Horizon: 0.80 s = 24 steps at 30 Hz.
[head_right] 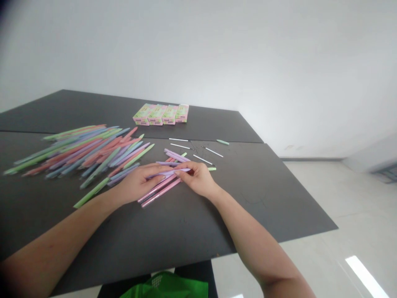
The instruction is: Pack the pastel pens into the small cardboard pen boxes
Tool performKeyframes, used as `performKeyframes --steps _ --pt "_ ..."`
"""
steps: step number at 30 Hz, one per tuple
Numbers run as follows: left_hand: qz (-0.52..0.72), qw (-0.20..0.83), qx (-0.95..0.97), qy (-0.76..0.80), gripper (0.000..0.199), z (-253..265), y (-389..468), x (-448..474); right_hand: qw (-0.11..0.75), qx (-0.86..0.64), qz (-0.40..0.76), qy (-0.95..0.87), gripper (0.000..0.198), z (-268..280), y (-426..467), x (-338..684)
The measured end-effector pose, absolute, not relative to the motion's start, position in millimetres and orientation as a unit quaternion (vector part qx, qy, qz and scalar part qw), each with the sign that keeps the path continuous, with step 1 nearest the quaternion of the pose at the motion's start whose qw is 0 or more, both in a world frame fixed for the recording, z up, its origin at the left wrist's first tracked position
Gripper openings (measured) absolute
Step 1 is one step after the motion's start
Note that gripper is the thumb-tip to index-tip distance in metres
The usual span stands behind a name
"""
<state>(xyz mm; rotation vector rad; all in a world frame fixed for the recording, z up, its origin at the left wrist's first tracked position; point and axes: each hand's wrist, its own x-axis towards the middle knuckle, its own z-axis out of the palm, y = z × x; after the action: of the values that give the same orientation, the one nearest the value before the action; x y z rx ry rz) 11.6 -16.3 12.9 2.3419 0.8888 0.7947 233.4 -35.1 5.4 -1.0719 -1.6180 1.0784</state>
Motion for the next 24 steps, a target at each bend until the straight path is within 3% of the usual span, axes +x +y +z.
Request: performKeyframes --steps 9,14,19,24 --pt "0.294 0.241 0.872 0.308 0.039 10 -15 10 0.359 -0.459 0.458 -0.671 0.053 8 -33 237" --pt "0.298 0.253 0.859 0.331 0.039 14 -13 6 0.391 -0.402 0.477 -0.677 0.037 17 -33 246" --pt "0.294 0.253 0.858 0.338 0.037 13 -12 4 0.413 -0.425 0.396 -0.702 0.028 17 -30 254" --pt "0.292 0.243 0.858 0.345 0.039 9 -13 5 0.401 -0.46 0.391 -0.689 0.034 15 -29 252"
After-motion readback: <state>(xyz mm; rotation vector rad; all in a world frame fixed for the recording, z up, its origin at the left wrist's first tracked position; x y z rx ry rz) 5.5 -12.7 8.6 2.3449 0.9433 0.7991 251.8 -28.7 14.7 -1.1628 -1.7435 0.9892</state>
